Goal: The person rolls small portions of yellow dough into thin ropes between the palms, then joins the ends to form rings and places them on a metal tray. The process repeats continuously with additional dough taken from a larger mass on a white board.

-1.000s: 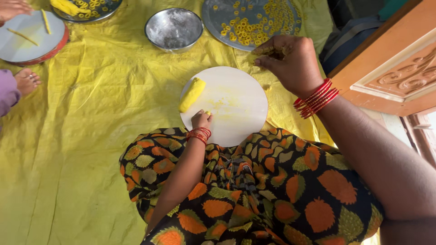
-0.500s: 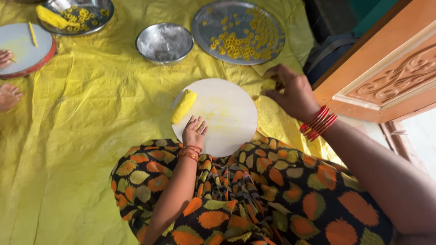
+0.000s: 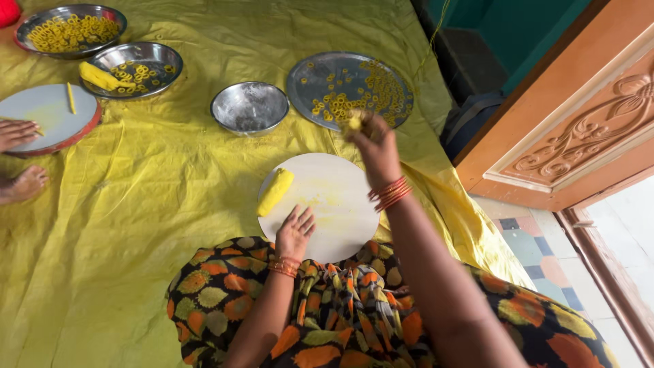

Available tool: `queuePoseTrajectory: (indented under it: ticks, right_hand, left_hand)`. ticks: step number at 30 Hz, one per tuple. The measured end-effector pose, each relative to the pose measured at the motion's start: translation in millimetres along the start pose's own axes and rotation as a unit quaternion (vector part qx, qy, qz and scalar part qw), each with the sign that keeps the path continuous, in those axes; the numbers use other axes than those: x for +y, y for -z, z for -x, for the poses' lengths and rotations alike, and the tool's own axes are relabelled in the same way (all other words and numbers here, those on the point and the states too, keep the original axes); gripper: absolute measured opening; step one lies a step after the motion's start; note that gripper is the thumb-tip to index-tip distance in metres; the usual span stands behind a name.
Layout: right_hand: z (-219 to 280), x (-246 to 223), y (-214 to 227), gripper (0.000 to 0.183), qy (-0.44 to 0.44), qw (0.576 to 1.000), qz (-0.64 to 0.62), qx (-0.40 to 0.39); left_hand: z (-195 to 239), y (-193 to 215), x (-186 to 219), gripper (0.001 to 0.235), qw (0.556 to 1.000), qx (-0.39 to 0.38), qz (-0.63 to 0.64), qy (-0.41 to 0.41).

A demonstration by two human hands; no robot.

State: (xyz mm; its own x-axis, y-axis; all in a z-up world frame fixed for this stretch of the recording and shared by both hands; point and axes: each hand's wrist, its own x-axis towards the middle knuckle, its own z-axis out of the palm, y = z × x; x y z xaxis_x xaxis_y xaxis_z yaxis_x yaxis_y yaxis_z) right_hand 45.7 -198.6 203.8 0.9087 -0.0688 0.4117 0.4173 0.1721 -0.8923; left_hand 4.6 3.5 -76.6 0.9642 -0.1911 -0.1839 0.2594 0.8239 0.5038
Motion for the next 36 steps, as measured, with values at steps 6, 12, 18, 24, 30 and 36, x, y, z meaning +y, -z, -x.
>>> queuePoseTrajectory:
  ticks: [6,12,18,24,30,36]
  right_hand:
    - [51,108,35,0.049,-0.137,0.980,-0.092,0.114]
    - [62,111,44,0.038,-0.155,0.983,-0.044,0.093]
    - [67,71,12,0.033,-0.126,0.990,-0.038,0.056]
    - [82,25,-23,0.053,-0.116,0.992,0.000,-0.051]
    - [101,-14,-51,0.053,-0.054,0.963,0.143,-0.220]
    - [135,-34,-68,0.055,-0.002,0.929,0.233,-0.286]
  left_hand:
    - [7,32,-8,0.070,0.998,0.047,-0.032,0.003]
    - [11,-6,7,0.071,1.000,0.016,0.009,-0.015]
    - [20,-79,34,0.067,0.988,-0.132,-0.017,-0.077]
    - [55,-144,73,0.066,0.972,-0.149,-0.071,-0.168]
    - [78,-180,113,0.067,0.966,-0.143,-0.025,-0.214]
    - [86,-213,134,0.076,0.948,-0.157,-0.088,-0.261]
